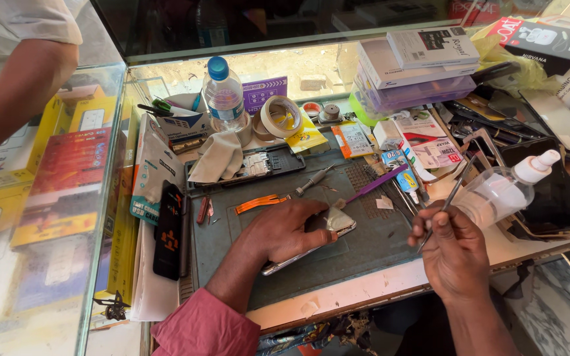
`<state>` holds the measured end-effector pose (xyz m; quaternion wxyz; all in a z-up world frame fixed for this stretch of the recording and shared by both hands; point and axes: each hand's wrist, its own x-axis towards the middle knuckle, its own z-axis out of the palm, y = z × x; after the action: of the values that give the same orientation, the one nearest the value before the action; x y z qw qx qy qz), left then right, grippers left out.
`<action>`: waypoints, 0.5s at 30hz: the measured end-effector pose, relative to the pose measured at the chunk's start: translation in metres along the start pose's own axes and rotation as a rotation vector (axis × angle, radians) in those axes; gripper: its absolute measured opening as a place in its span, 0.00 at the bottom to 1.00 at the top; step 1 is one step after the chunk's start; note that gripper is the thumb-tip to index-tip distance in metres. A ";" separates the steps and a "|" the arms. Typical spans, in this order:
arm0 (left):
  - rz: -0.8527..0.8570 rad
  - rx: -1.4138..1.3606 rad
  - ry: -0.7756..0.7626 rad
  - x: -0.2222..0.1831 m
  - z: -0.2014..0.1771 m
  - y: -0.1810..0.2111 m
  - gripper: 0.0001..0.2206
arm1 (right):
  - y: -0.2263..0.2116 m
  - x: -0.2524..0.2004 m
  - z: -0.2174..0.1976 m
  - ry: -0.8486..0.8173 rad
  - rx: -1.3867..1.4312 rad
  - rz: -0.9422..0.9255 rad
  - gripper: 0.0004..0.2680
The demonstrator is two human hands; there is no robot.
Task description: The person removes a protective case from a smartphone and sprays the device with a cleaning solution. They then use a screwdriver to remove screws from the back of the phone and pry open the back cover. The person proceeds to disconnect internal components and remove the battery from the phone chassis.
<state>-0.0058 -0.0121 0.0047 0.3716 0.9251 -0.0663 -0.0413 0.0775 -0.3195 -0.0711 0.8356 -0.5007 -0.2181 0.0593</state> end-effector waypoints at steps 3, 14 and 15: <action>0.022 -0.006 -0.022 0.001 0.000 0.000 0.32 | 0.005 -0.004 0.009 0.071 -0.068 -0.066 0.07; 0.014 0.016 -0.097 0.002 -0.004 0.003 0.26 | 0.004 -0.012 0.035 -0.166 -0.304 -0.122 0.06; 0.018 0.015 -0.095 0.002 -0.004 0.003 0.26 | 0.003 -0.014 0.038 -0.158 -0.375 -0.079 0.08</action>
<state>-0.0032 -0.0116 0.0096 0.3614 0.9243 -0.0925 -0.0814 0.0492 -0.2919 -0.0623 0.7097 -0.6323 -0.3098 0.0237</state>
